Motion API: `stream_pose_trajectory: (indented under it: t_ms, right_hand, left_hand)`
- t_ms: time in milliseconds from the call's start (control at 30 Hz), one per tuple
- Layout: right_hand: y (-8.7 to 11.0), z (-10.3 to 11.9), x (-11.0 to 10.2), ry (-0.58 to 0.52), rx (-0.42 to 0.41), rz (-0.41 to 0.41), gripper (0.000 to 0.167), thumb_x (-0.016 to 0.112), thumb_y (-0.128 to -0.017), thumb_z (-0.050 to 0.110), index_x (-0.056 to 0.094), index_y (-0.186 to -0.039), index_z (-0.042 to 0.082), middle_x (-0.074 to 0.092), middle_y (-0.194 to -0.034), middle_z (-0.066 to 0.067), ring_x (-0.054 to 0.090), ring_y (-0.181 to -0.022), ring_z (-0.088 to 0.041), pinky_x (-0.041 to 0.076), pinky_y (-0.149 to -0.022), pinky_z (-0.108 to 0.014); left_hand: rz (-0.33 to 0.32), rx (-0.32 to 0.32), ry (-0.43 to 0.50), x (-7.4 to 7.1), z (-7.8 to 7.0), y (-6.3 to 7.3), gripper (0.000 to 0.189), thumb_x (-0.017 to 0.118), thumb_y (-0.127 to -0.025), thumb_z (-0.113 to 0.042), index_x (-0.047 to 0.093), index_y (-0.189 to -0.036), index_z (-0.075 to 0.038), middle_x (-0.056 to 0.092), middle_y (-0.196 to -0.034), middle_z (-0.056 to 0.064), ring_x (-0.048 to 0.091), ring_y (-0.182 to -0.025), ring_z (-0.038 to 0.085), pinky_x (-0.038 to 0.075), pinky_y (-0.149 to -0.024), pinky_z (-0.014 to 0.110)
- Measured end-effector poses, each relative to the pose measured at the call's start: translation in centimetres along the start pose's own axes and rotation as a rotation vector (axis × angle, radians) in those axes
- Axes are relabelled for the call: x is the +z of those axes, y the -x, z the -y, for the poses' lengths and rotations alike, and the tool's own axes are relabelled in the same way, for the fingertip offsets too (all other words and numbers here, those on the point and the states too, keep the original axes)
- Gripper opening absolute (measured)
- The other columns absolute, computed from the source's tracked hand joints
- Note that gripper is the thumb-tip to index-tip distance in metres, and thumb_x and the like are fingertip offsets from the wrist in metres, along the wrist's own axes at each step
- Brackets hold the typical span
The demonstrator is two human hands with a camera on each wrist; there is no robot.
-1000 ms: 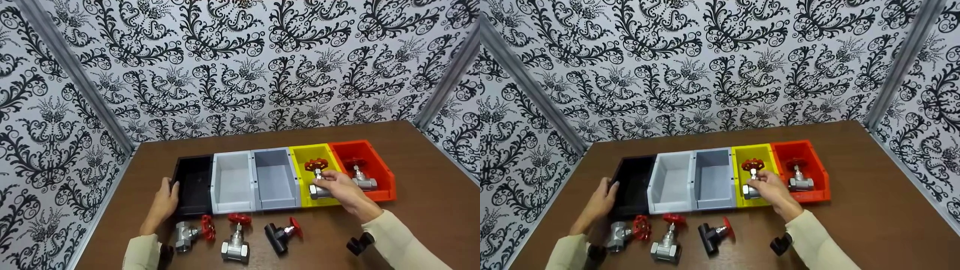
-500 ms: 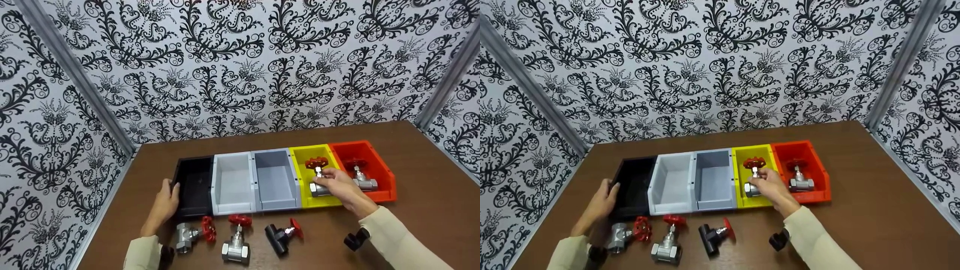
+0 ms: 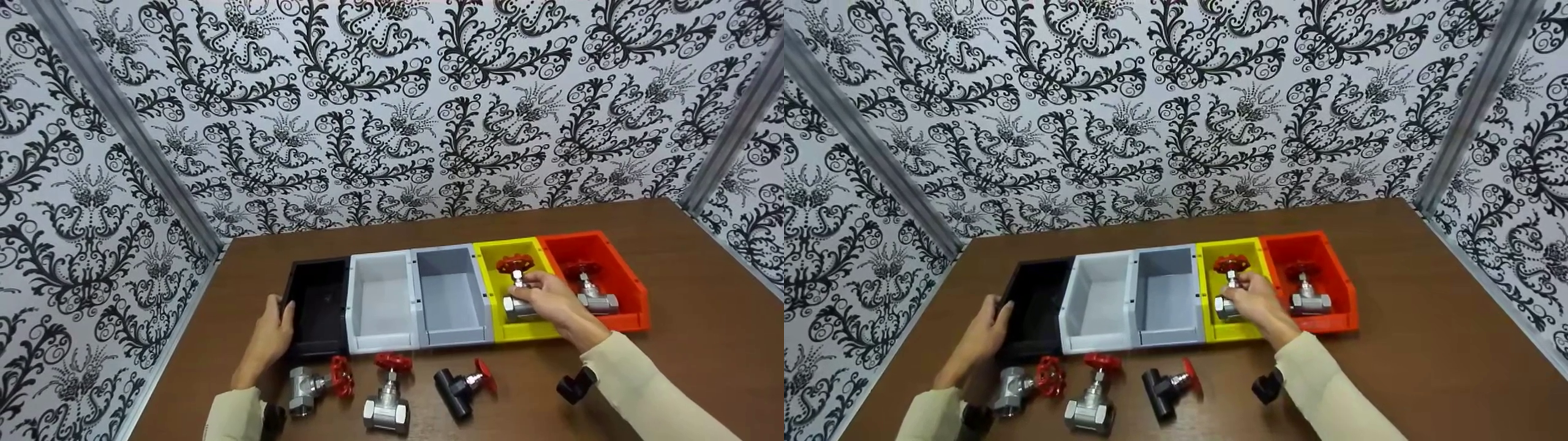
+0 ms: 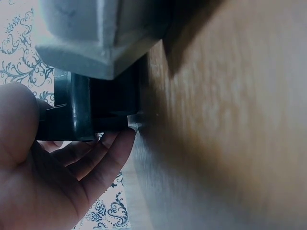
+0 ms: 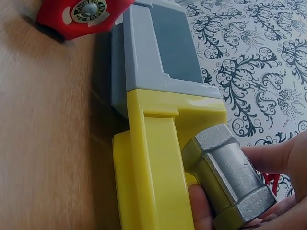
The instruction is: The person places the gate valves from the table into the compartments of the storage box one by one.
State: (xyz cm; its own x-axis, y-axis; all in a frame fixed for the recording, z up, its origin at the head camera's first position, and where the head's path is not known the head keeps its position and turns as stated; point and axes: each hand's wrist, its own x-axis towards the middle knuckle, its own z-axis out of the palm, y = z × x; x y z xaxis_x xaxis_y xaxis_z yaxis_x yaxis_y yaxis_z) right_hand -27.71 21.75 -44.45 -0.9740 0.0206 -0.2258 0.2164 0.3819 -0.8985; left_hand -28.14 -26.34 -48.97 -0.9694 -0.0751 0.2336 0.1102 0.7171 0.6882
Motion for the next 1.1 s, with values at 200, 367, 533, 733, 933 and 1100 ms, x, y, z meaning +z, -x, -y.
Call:
stream_pose_trajectory:
  t_ms: [200,367,533,733,933,1100]
  right_hand:
    - [-0.4,0.1,0.2,0.041,0.000,-0.008,0.064,0.062,-0.097,0.026,0.035,-0.141,-0.012,0.048,-0.134,-0.028,0.050,-0.109,-0.032,0.043,-0.097,-0.042]
    - [-0.7,0.2,0.5,0.048,0.006,0.002,0.062,0.062,-0.097,0.025,0.036,-0.141,-0.011,0.047,-0.132,-0.027,0.050,-0.108,-0.032,0.043,-0.096,-0.043]
    - [-1.0,0.1,0.8,0.034,-0.001,0.000,0.062,0.063,-0.096,0.021,0.035,-0.140,-0.014,0.048,-0.132,-0.028,0.053,-0.105,-0.029,0.046,-0.090,-0.038]
    - [-1.5,-0.1,1.1,0.043,0.009,-0.013,0.059,0.063,-0.095,0.020,0.038,-0.137,-0.014,0.049,-0.130,-0.028,0.052,-0.105,-0.030,0.046,-0.090,-0.039]
    - [-2.1,-0.3,1.2,0.055,0.052,-0.012,0.053,0.062,-0.096,0.018,0.040,-0.134,-0.011,0.050,-0.126,-0.025,0.050,-0.105,-0.031,0.044,-0.090,-0.040]
    - [-2.3,-0.4,1.2,0.065,0.074,0.000,0.057,0.061,-0.096,0.019,0.038,-0.138,-0.012,0.050,-0.125,-0.023,0.049,-0.105,-0.030,0.043,-0.090,-0.040]
  left_hand:
    - [0.010,0.000,0.004,-0.1,0.0,0.1,0.019,0.045,-0.106,-0.018,0.044,-0.112,0.000,0.063,-0.096,0.025,0.062,-0.085,0.034,0.048,-0.077,0.053]
    - [0.007,0.004,0.008,-0.3,-0.1,0.1,0.019,0.045,-0.106,-0.017,0.043,-0.112,0.001,0.063,-0.094,0.025,0.061,-0.085,0.035,0.048,-0.078,0.053]
    - [0.028,-0.009,0.009,-0.2,0.0,0.0,0.019,0.043,-0.107,-0.018,0.043,-0.114,0.000,0.062,-0.094,0.022,0.061,-0.083,0.033,0.047,-0.076,0.051]
    - [0.035,-0.036,-0.005,-0.1,0.2,0.0,0.020,0.042,-0.107,-0.019,0.043,-0.114,-0.001,0.062,-0.094,0.021,0.060,-0.082,0.032,0.047,-0.076,0.050]
    - [0.035,-0.034,-0.003,-0.2,0.2,0.0,0.019,0.042,-0.106,-0.019,0.042,-0.114,-0.002,0.061,-0.095,0.022,0.060,-0.082,0.033,0.047,-0.076,0.051]
    - [0.035,-0.036,0.007,-0.2,0.1,0.0,0.019,0.043,-0.107,-0.020,0.042,-0.115,-0.002,0.061,-0.094,0.022,0.059,-0.082,0.032,0.047,-0.076,0.051]
